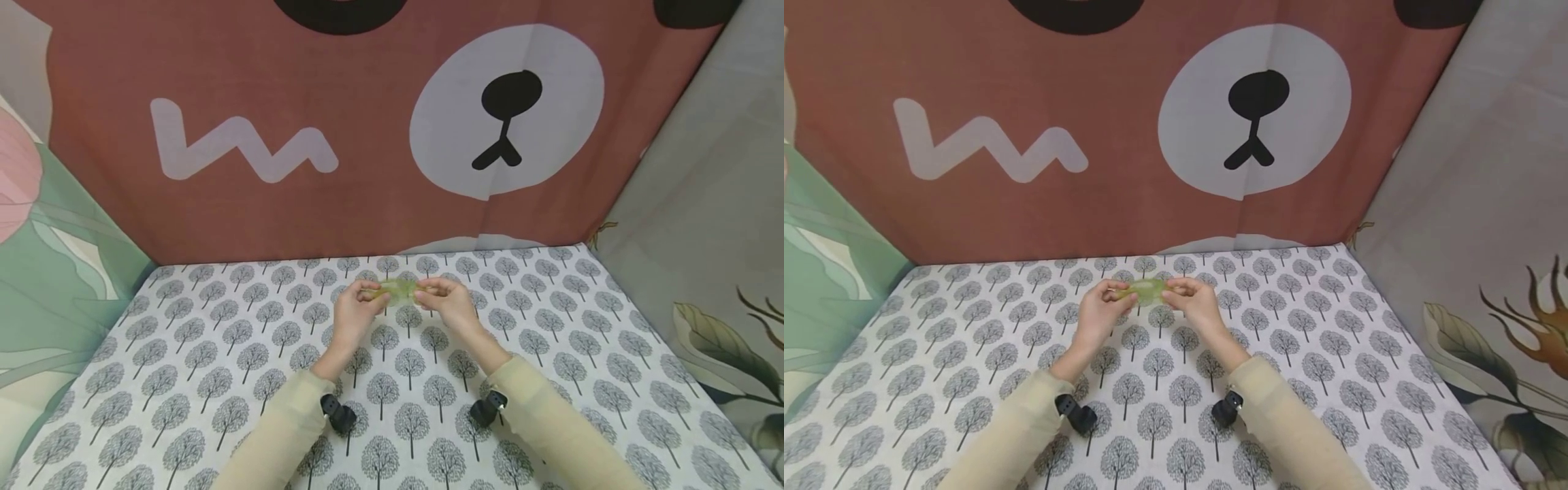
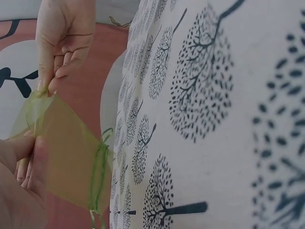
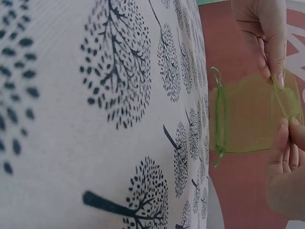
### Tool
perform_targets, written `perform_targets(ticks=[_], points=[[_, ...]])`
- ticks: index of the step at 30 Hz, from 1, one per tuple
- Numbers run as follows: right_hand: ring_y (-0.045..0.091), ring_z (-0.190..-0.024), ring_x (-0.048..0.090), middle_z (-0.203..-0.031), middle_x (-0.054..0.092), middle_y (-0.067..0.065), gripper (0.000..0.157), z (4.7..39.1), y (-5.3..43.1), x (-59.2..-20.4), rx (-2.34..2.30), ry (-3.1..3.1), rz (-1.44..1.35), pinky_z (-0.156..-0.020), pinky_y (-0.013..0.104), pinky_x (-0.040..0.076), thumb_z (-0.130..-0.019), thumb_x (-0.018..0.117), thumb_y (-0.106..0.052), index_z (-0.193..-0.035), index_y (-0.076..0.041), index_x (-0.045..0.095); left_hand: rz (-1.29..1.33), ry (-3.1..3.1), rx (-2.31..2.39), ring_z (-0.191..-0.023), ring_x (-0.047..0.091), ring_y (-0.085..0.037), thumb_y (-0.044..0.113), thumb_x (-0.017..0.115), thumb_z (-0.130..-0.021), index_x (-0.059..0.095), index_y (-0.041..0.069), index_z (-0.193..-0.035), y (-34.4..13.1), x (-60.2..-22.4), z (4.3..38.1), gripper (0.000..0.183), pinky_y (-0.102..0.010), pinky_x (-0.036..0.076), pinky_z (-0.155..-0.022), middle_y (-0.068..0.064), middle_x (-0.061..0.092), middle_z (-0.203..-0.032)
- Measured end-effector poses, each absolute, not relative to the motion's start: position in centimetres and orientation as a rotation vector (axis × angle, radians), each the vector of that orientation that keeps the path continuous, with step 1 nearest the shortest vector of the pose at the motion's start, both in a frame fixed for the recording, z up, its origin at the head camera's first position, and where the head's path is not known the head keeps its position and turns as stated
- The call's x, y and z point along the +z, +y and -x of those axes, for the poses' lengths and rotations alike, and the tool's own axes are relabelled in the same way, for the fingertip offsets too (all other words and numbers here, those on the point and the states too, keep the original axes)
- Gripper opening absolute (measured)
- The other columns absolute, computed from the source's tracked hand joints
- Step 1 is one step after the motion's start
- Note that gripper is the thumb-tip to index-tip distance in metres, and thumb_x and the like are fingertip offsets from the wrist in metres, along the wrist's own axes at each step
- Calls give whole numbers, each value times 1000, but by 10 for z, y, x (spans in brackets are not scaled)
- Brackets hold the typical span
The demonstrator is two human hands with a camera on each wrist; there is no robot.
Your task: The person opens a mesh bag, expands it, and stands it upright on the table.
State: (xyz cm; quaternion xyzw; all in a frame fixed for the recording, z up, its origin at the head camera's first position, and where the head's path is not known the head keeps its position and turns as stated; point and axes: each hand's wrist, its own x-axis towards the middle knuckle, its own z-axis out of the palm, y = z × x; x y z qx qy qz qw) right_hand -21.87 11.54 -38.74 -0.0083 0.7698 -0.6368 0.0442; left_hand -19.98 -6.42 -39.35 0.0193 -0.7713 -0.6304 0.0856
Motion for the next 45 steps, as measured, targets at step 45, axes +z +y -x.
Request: perform_targets(ticks=[45], points=[[7, -62, 56, -79, 66, 8, 17, 210, 107, -382, -1898, 2625, 9, -55, 17, 50, -87, 65, -9, -102, -1, 66, 24, -2300, -1758, -78, 68, -39, 7, 62, -90, 65, -2, -106, -56, -395, 197, 20, -36, 59, -57, -23, 72, -91]])
